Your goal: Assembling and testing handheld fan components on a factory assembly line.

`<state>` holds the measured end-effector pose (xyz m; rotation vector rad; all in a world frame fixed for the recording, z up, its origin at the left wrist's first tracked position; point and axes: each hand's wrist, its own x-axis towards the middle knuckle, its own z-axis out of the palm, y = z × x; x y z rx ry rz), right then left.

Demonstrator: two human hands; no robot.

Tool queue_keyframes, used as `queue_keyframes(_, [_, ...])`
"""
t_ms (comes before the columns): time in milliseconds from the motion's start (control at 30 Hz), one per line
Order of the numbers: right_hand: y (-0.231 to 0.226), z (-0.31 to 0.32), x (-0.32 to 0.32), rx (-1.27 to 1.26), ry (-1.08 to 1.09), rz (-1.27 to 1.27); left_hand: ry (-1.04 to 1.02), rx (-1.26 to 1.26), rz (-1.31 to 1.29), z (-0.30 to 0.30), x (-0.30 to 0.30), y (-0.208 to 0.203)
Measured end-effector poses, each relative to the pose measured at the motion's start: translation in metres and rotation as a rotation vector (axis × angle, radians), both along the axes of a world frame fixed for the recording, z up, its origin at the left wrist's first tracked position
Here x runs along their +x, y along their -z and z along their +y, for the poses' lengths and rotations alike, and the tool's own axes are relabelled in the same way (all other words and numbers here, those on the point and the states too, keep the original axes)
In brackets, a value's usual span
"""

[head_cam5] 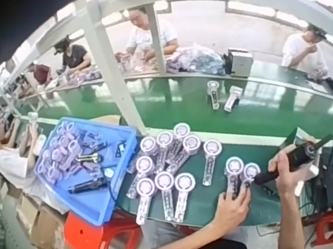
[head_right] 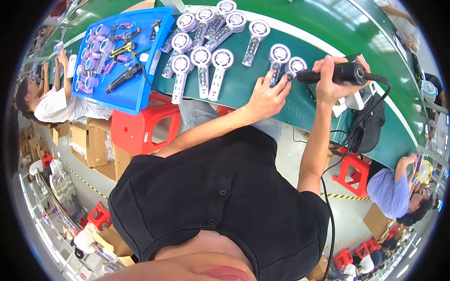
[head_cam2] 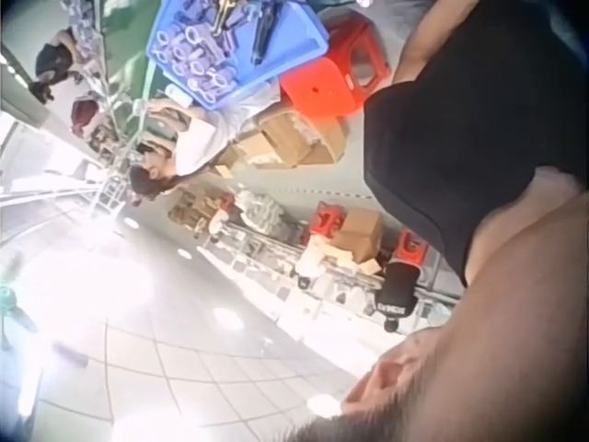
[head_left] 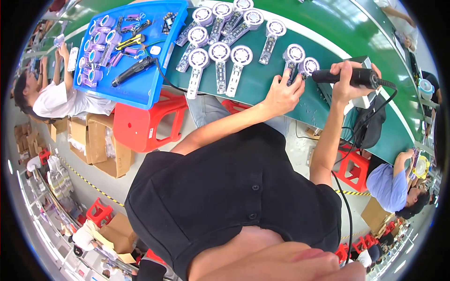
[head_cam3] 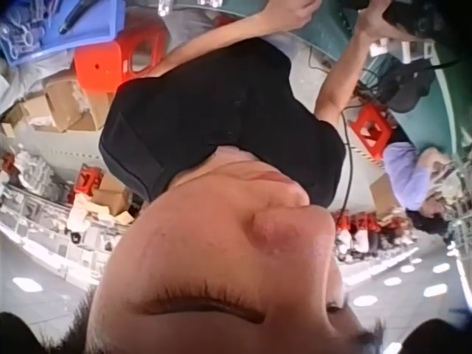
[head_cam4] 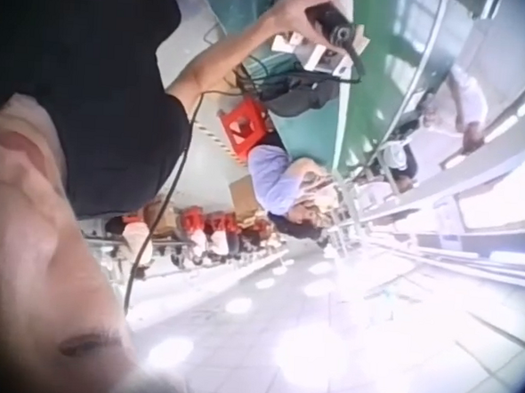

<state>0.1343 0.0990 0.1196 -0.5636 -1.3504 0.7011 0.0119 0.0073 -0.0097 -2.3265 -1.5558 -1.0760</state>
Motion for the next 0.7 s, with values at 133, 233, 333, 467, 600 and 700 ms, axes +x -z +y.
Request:
queue_keyframes(133, [0.011,-0.002,-0.004,0.029,0.026,-0.026,0.014,-0.024,0.011,0.001,-0.001,-0.003])
queue_keyframes(233, [0.015,-0.004,-0.003,0.040,0.006,-0.025,0.026,-0.012,-0.008,0.000,-0.002,-0.006])
queue_keyframes(333, [0.014,-0.006,-0.004,0.044,-0.004,-0.023,0.007,0.053,-0.012,-0.002,-0.002,-0.009])
queue_keyframes(467, [0.013,-0.010,-0.006,0.022,0.029,-0.045,0.007,0.002,0.021,-0.009,-0.005,-0.013])
queue_keyframes(600, [0.010,-0.012,-0.002,0.021,0.053,-0.049,0.092,-0.127,0.007,-0.015,-0.008,-0.018])
queue_keyframes(700, [0.004,-0.011,0.003,0.003,0.048,0.009,0.196,-0.351,0.022,-0.016,-0.018,-0.044])
